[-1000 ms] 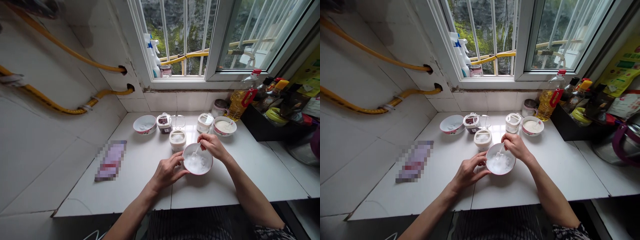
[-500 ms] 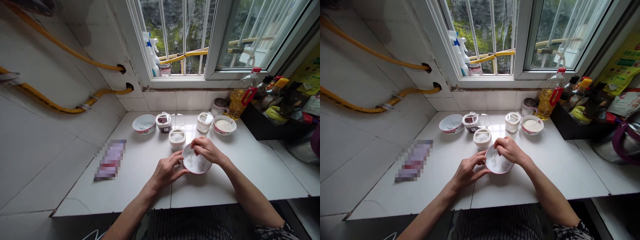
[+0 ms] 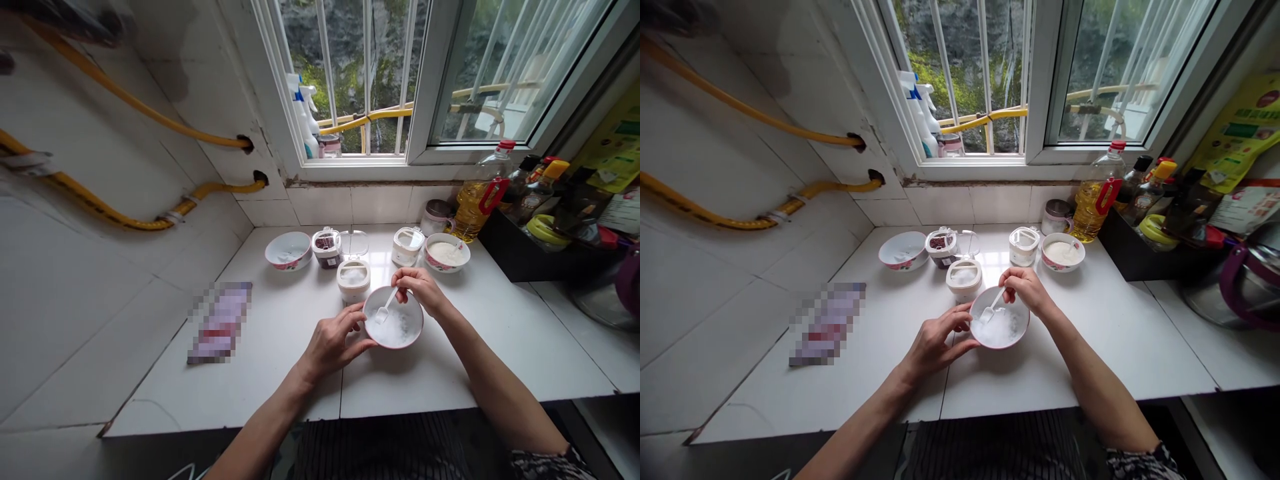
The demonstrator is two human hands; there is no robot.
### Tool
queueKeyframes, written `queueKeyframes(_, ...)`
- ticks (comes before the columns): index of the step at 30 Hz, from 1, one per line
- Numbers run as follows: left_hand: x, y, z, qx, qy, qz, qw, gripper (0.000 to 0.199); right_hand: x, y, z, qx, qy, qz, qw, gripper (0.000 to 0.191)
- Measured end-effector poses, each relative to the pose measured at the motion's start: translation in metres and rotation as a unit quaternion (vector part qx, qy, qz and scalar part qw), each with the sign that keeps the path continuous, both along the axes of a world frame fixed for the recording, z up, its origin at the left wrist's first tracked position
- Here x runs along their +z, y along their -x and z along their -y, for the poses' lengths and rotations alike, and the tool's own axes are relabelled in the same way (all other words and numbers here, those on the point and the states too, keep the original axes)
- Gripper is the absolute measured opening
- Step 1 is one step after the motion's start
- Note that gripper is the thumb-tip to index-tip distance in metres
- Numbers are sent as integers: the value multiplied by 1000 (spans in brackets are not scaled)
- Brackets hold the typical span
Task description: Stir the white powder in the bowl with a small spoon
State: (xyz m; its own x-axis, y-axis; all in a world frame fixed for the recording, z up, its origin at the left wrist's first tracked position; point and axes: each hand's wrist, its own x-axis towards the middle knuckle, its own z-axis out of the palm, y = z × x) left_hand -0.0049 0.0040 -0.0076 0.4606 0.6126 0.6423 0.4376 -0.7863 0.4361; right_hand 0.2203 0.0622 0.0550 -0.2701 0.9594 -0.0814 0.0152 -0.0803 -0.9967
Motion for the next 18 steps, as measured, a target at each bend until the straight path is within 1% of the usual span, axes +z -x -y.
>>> queueKeyframes(8, 0, 0, 0, 0, -5, 1, 1000, 32, -2, -5, -5, -29, -1, -28, 999, 11)
queueKeyframes(12, 0, -1, -1, -1, -5, 2, 1000, 33, -7, -6, -10, -61, -25, -48, 997, 17)
queueKeyframes(15, -1, -1, 0, 5, -4, 0, 1000, 34, -9, 3, -9, -106, -95, -46, 989, 22)
queueKeyframes(17, -1, 0, 0, 7, -2, 0, 1000, 35, -8, 11, -5, -127, -176, -12, 976, 20)
queueKeyframes(18, -1, 0, 0, 6, 0, 0, 1000, 34, -8, 15, -3, -133, -224, 19, 965, 18)
